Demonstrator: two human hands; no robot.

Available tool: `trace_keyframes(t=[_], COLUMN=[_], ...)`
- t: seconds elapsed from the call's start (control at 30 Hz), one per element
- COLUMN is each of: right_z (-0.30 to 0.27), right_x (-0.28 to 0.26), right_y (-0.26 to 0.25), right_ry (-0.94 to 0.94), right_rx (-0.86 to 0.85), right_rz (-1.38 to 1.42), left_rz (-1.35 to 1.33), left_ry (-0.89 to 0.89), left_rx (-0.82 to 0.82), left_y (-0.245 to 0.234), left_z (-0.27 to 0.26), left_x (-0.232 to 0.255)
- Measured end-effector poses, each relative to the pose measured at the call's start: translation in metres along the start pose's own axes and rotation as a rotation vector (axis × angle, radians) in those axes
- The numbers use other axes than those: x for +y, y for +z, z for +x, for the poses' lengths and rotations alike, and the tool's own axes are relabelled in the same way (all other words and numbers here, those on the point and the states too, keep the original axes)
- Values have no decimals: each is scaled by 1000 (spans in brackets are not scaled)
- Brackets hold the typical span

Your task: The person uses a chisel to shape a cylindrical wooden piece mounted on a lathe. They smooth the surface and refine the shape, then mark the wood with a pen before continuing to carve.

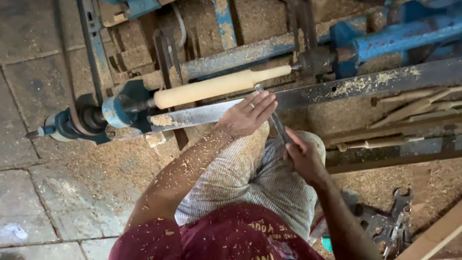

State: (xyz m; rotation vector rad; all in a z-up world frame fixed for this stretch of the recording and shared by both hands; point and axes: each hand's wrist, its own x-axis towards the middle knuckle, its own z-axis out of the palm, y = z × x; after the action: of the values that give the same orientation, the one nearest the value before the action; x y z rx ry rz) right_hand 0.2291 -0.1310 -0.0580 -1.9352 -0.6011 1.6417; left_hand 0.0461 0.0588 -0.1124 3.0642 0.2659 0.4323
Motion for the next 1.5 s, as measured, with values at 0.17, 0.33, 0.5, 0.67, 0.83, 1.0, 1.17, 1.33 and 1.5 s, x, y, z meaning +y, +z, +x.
trace_keyframes(t=[0.17, 0.33, 0.5, 0.67, 0.83, 1.0, 1.17, 1.33, 1.5], right_z=[9, 14, 5, -7, -13, -10, -1, -26, -85], right_x=[2, 11, 3, -19, -23, -19, -12, 44, 202], right_y=[-4, 8, 21, 34, 49, 69, 89, 42, -4], right_ry=[-77, -49, -27, 160, 60, 57, -147, -117, -142], right_rx=[-1, 26, 65, 123, 141, 231, 219, 319, 893], right_rz=[51, 168, 226, 247, 326, 334, 670, 323, -536], left_rz=[83, 82, 42, 34, 50, 24, -54, -192, -375], left_ry=[-12, -8, -18, -27, -20, -24, -51, -204, -610], left_rx=[34, 31, 40, 8, -26, -33, -80, -17, -385], left_y=[-14, -17, -17, -11, -11, -10, -8, 2, 43], left_z=[7, 10, 11, 13, 13, 15, 19, 58, 122], left_x=[2, 1, -1, 1, -1, -1, -1, -5, -55])
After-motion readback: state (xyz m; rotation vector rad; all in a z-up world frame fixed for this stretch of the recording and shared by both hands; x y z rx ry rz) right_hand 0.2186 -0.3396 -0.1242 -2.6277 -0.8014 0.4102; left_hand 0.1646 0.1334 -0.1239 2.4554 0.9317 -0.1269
